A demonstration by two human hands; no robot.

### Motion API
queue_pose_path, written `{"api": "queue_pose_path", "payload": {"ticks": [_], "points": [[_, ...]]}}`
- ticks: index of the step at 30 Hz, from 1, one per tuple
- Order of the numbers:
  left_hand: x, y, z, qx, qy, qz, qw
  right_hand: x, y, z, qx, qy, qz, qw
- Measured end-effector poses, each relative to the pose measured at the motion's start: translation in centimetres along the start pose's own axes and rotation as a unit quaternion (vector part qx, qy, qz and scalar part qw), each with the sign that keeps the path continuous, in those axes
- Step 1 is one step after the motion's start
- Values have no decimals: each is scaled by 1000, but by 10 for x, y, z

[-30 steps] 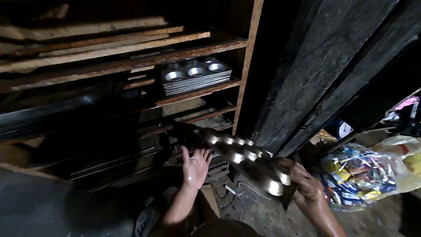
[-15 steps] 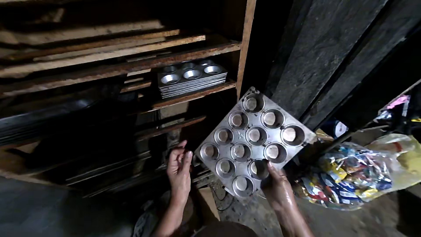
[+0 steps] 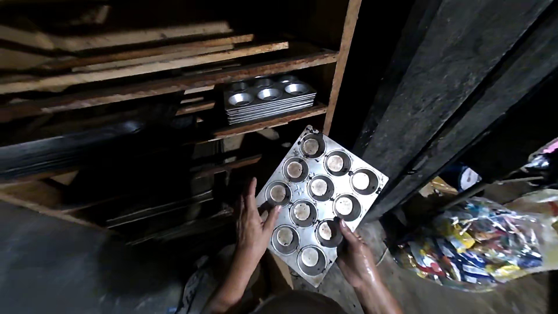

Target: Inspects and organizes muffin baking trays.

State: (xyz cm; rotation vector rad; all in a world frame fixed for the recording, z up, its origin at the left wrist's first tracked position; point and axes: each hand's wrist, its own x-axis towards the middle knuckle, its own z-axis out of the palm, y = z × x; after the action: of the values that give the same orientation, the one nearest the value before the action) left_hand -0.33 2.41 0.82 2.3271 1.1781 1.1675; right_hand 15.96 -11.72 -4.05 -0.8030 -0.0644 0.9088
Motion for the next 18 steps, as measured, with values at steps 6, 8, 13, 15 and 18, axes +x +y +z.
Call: {"api": "queue_pose_path", "payload": {"ticks": [6, 8, 13, 15, 18], "points": [[0, 10, 15, 48, -19, -35, 998, -8, 10, 7, -14, -17, -33, 999], [2, 12, 14, 45, -32, -47, 997, -9, 11, 7, -15, -15, -38, 999], [3, 13, 9, 15, -85, -44, 995, -7, 8, 6, -7, 2, -38, 999], [3, 12, 10, 5, -84, -39, 996, -6, 7, 5, -11, 0, -40, 999], [2, 8, 15, -1, -53, -36, 998, -6, 7, 7, -13, -11, -43, 999]]}}
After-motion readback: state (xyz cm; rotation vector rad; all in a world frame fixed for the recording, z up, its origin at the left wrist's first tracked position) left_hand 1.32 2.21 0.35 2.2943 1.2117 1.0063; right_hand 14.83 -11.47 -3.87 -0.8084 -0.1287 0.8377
